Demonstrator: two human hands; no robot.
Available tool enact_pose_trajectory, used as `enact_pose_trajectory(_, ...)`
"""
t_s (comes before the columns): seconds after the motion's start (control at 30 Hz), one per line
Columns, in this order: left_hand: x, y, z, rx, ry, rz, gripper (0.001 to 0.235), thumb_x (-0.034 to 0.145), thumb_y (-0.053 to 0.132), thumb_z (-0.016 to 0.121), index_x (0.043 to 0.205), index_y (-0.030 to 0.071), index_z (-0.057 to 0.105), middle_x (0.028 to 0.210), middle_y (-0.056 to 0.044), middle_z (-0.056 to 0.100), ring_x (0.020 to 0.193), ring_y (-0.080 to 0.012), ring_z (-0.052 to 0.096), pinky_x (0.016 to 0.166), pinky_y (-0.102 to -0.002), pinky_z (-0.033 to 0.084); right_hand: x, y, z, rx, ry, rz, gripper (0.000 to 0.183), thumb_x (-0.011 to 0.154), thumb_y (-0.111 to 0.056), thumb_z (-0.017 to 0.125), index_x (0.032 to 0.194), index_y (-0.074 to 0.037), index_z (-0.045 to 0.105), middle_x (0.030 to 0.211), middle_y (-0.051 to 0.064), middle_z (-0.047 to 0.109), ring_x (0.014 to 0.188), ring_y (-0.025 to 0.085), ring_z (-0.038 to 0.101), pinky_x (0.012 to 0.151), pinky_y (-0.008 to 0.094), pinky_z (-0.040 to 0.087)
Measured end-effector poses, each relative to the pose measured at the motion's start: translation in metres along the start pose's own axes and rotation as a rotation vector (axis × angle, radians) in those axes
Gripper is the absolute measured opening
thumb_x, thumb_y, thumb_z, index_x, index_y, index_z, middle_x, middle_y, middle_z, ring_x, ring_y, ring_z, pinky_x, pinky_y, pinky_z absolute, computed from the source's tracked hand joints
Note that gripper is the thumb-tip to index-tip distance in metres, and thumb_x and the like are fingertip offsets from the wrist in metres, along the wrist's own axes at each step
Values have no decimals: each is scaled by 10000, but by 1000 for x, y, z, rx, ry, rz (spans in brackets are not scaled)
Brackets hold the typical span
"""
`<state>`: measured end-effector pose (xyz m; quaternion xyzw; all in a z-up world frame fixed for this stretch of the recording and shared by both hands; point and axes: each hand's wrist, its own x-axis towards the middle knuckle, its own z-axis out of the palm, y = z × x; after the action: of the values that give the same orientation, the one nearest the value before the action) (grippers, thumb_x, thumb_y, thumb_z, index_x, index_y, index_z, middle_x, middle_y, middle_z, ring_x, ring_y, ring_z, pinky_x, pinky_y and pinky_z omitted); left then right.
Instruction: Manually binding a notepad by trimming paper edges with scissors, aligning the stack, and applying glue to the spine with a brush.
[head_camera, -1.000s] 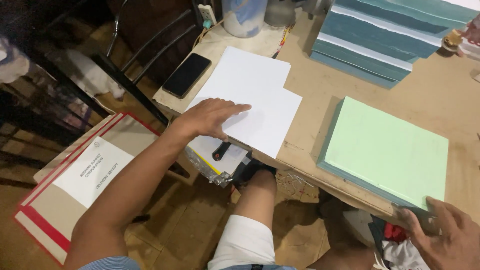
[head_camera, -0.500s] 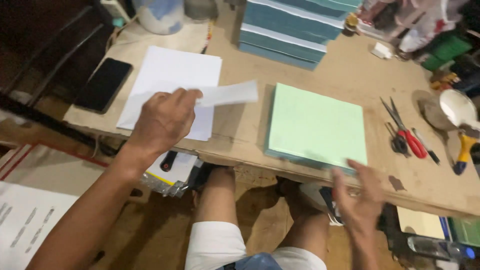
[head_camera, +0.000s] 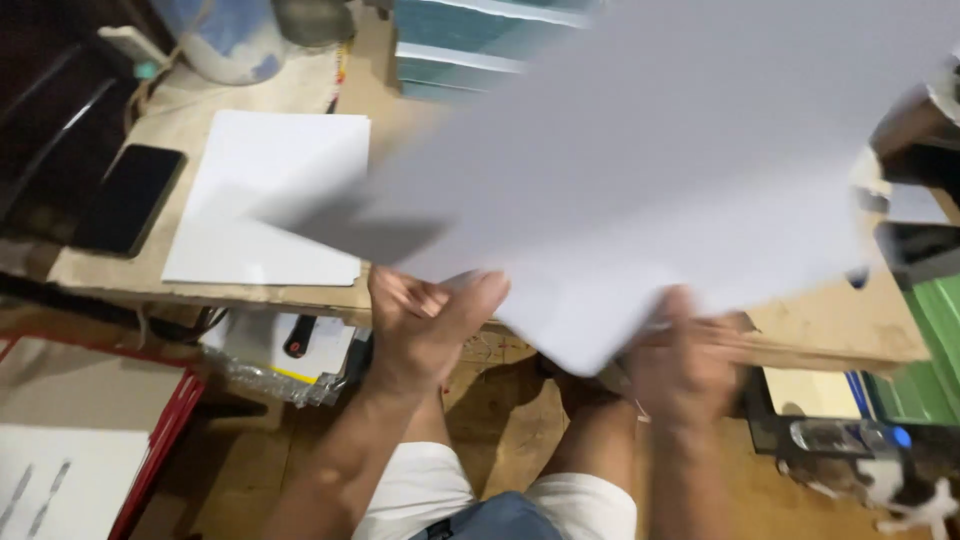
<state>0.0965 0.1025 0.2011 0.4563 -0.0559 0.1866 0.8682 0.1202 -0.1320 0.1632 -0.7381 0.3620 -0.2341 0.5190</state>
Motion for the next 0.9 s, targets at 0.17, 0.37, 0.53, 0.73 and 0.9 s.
enact_pose_trajectory(0.17,32,1,-45,-114,-237,278,631,848,142,730,1415,39,473,1378,-137,618,1320,-258,606,1211,-420,479,81,-25,-55,-58,-259,-580,251,1189,-323,625,1127,-81,651,1054,69,695,939,199,674,854,352,556)
enact_pose_trajectory(0.37,25,-70,-86,893,-262,244,354,871,129,747,1218,98,686,1213,-93,693,1033,-188,707,960,-314,595,160,-20,-15,274,-569,-346,327,937,-273,756,1212,-121,666,1338,-9,703,1215,114,686,1089,211,579)
enact_pose_trajectory(0.53,26,-102,-92,1184,-453,385,342,959,214,713,1281,96,701,1260,-161,673,1097,-285,676,928,-389,598,182,-1,22,208,-608,-190,251,918,-226,772,1153,-163,710,1226,-48,732,1064,53,685,985,179,565)
enact_pose_trajectory(0.73,45,-93,-95,1191,-550,617,135,917,76,811,1026,52,735,1090,-95,679,884,-215,694,759,-343,618,176,-4,36,228,-676,-133,342,913,-209,734,1242,-139,675,1299,-14,712,1186,106,691,1114,242,568)
enact_pose_trajectory(0.9,61,-73,-88,1101,-728,396,135,966,50,730,923,59,602,985,-65,594,789,-189,594,686,-299,499,193,14,45,226,-687,-154,293,930,-234,744,1203,-144,687,1309,-16,715,1153,81,700,1065,214,589)
